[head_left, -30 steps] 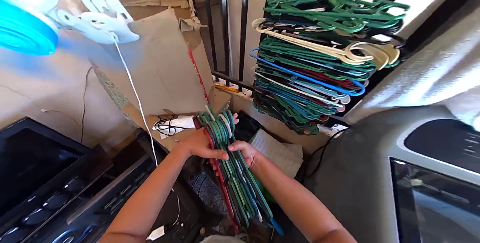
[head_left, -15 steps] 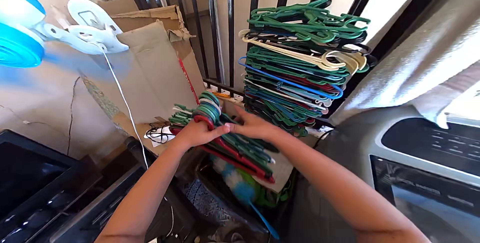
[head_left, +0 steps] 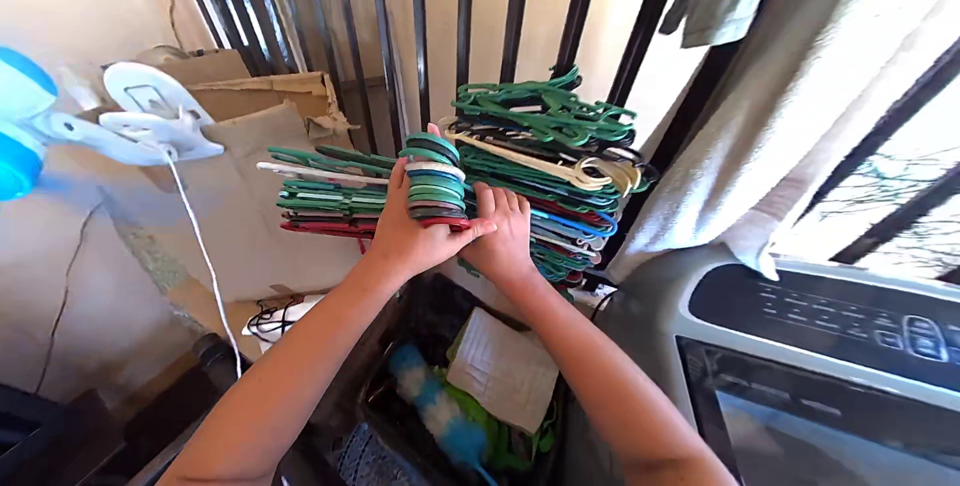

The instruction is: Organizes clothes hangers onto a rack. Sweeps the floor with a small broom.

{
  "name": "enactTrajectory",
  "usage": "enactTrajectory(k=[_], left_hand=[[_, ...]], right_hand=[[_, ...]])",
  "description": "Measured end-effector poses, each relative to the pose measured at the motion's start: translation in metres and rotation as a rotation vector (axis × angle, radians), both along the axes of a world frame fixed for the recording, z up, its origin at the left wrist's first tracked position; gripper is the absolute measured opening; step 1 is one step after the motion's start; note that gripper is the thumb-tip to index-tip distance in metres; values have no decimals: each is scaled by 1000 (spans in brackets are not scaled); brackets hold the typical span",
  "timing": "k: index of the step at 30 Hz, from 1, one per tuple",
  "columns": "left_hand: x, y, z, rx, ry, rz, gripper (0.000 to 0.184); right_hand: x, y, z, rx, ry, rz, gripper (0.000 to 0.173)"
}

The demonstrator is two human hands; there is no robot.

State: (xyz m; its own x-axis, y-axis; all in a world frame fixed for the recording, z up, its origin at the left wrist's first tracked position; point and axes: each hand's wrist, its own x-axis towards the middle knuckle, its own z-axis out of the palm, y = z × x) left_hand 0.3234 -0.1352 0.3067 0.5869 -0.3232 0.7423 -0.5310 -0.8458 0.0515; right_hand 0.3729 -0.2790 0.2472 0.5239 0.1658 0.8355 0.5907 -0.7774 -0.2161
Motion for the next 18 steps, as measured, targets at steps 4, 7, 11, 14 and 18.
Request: enactTrajectory(k=[4,7,11,14,18], left_hand=[[1,-17,36,-1,-28,-14,68],[13,-24,58,10,-162,-101,62],[21,-32,98,28,-189,-135,57],[25,-40,121,17,-238,-178,56],[25,-48,155,35,-187,-130,64]], right_hand=[[14,-14,26,21,-154,-21,61],[21,-23,51,26,-296,-35,45],[22,-42,101,-11,-262,2,45],[23,-56,131,-53,-248,44,46],[11,-64,166,-103,-114,-23,48]])
